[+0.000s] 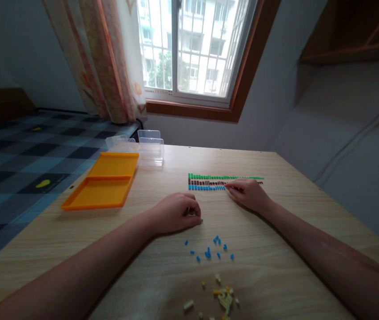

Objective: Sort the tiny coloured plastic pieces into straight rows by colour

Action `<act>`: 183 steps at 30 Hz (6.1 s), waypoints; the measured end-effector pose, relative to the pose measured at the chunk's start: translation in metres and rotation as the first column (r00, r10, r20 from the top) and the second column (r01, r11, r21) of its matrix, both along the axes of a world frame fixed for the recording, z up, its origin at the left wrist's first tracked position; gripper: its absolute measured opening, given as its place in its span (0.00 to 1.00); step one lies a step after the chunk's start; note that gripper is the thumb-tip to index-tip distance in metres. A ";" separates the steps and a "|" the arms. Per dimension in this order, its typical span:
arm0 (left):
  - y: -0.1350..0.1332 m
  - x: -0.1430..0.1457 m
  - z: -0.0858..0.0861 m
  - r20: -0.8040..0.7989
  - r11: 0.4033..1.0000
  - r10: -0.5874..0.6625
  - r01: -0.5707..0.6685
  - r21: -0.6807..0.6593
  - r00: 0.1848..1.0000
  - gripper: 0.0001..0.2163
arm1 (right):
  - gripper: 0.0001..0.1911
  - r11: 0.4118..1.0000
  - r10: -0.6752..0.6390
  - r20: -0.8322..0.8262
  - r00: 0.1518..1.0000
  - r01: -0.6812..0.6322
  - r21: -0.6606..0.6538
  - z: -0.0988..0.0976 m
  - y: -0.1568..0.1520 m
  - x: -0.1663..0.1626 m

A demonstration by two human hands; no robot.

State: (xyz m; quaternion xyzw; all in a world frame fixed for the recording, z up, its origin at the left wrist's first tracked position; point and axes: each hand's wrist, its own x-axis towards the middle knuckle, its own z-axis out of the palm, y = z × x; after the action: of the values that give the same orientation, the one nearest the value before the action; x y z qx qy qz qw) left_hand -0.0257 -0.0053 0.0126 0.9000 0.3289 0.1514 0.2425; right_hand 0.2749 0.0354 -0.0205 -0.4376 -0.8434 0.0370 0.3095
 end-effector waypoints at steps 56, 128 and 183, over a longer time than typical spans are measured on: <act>0.003 -0.004 -0.003 0.125 0.999 0.014 -0.009 -0.044 0.992 0.09 | 0.15 0.992 0.128 0.115 0.985 -0.126 -0.031 0.000 0.011 0.018; -0.006 0.011 0.026 -0.349 0.996 -0.035 0.004 -0.087 0.936 0.16 | 0.19 0.862 0.371 -0.130 0.919 -0.393 -0.321 0.017 -0.078 -0.018; 0.015 -0.011 0.001 0.125 0.936 0.077 -0.029 -0.351 0.989 0.19 | 0.09 0.952 0.306 -0.014 0.952 -0.306 -0.006 0.005 -0.072 -0.031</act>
State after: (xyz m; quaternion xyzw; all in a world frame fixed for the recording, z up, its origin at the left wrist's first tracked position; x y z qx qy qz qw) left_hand -0.0369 0.0095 0.0134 0.8212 0.3572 0.1587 0.4158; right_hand 0.2438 -0.0365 -0.0150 -0.3026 -0.8988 0.0909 0.3039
